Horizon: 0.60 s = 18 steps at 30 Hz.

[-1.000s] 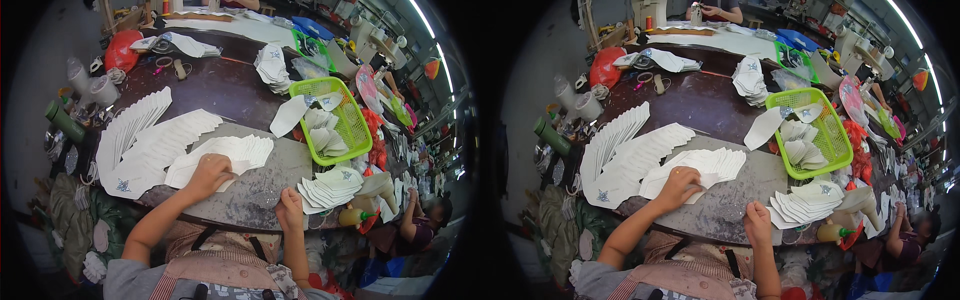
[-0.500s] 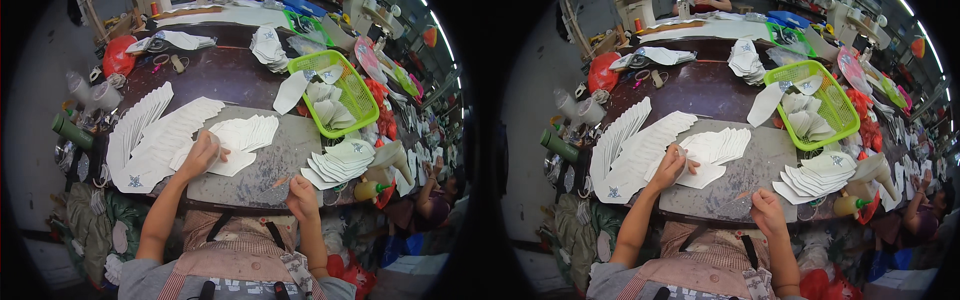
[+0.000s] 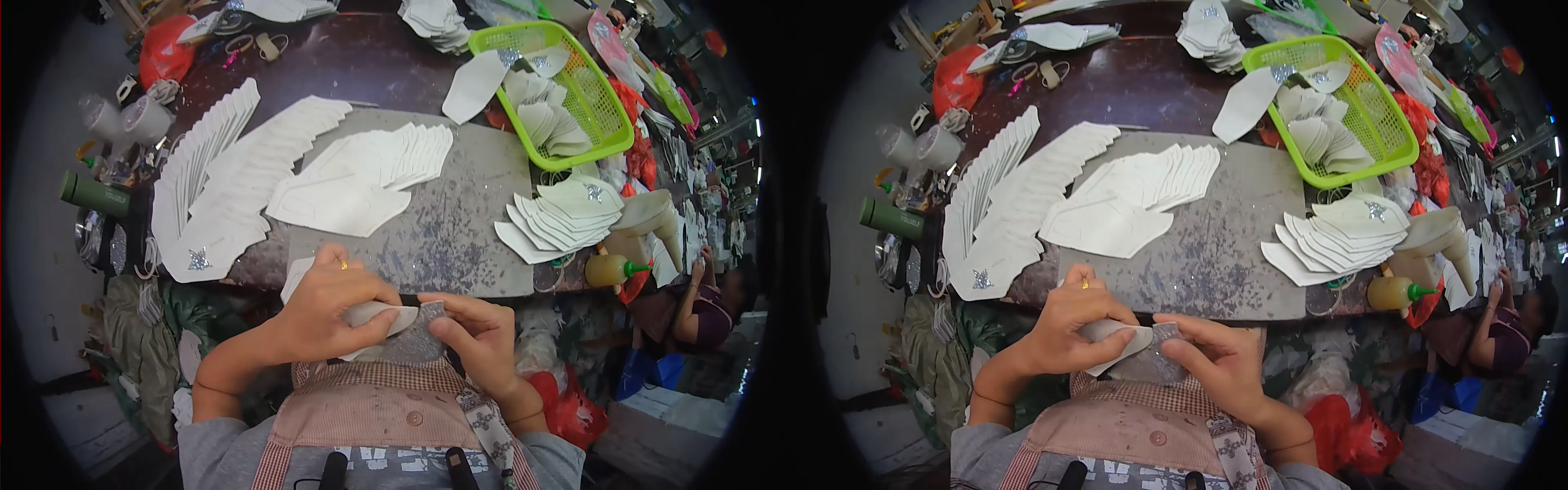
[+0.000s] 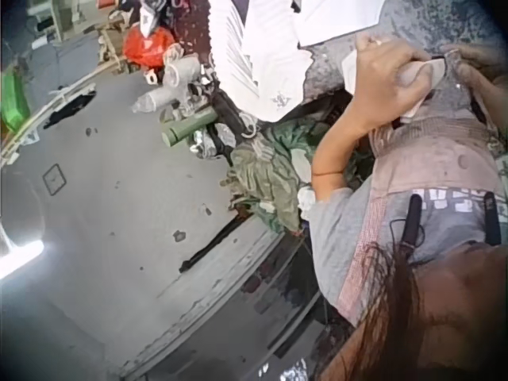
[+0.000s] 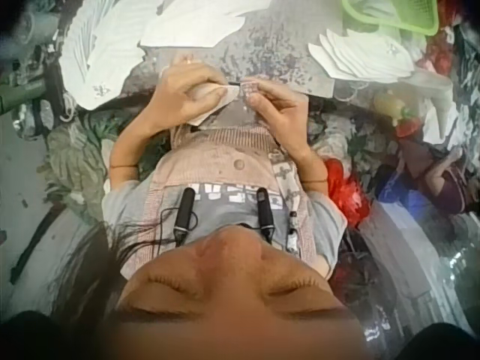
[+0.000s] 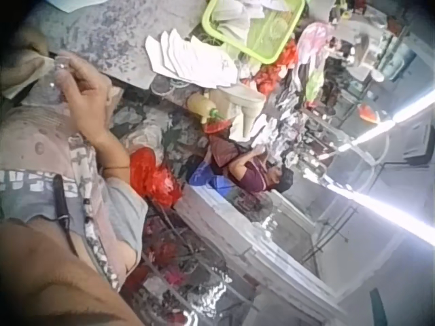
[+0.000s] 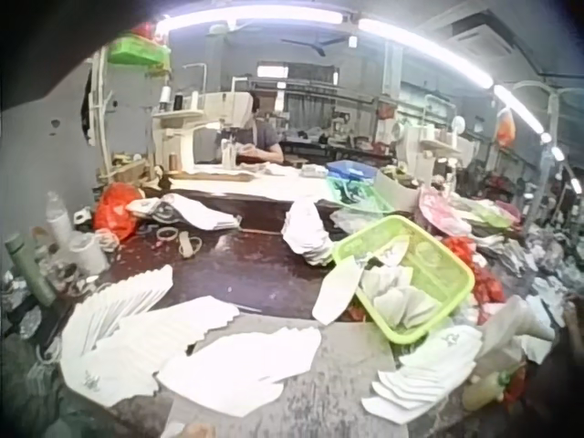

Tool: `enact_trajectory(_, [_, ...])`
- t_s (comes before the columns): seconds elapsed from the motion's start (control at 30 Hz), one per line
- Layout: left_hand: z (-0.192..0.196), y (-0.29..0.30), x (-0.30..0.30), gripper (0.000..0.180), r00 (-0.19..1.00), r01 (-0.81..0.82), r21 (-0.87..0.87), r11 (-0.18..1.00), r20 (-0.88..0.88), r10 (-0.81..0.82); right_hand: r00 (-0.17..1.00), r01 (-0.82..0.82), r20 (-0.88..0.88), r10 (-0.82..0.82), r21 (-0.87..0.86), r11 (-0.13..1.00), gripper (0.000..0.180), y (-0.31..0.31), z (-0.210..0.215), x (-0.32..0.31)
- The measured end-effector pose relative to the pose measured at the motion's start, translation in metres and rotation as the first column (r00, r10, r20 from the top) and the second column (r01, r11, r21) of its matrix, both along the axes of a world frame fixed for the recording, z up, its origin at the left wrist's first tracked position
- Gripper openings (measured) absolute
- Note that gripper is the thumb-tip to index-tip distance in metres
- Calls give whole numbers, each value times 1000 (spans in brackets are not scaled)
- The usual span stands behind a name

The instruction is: The person sits at a workbench in a factory setting and repeatedly picks up white fabric pieces. They apply a silver star-shaped embellishment to each piece by hand, pressing it into place, and then place the finished item into a green basket.

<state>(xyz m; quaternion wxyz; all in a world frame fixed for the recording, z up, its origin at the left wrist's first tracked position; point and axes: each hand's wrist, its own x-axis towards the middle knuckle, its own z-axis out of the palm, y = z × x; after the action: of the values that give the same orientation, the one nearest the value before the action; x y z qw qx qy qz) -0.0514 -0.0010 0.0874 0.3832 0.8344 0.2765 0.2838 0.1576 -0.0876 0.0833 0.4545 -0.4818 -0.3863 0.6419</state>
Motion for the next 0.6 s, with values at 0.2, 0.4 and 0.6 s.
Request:
enact_trajectory(0.2, [-4,-8,7,9,995,-96,-58,994,20,98,999,47,-1,-47,8,999,27,-6,-6,-7])
enact_trajectory(0.4, [-5,-11,7,9,995,-92,-112,989,21,95,1000,24,11,-24,-15,1000,23,-7,-7,-7])
enact_trajectory(0.6, [-6,-15,7,8,992,-107,-144,984,50,115,999,40,-24,-42,-46,998,22,-8,-7,-8])
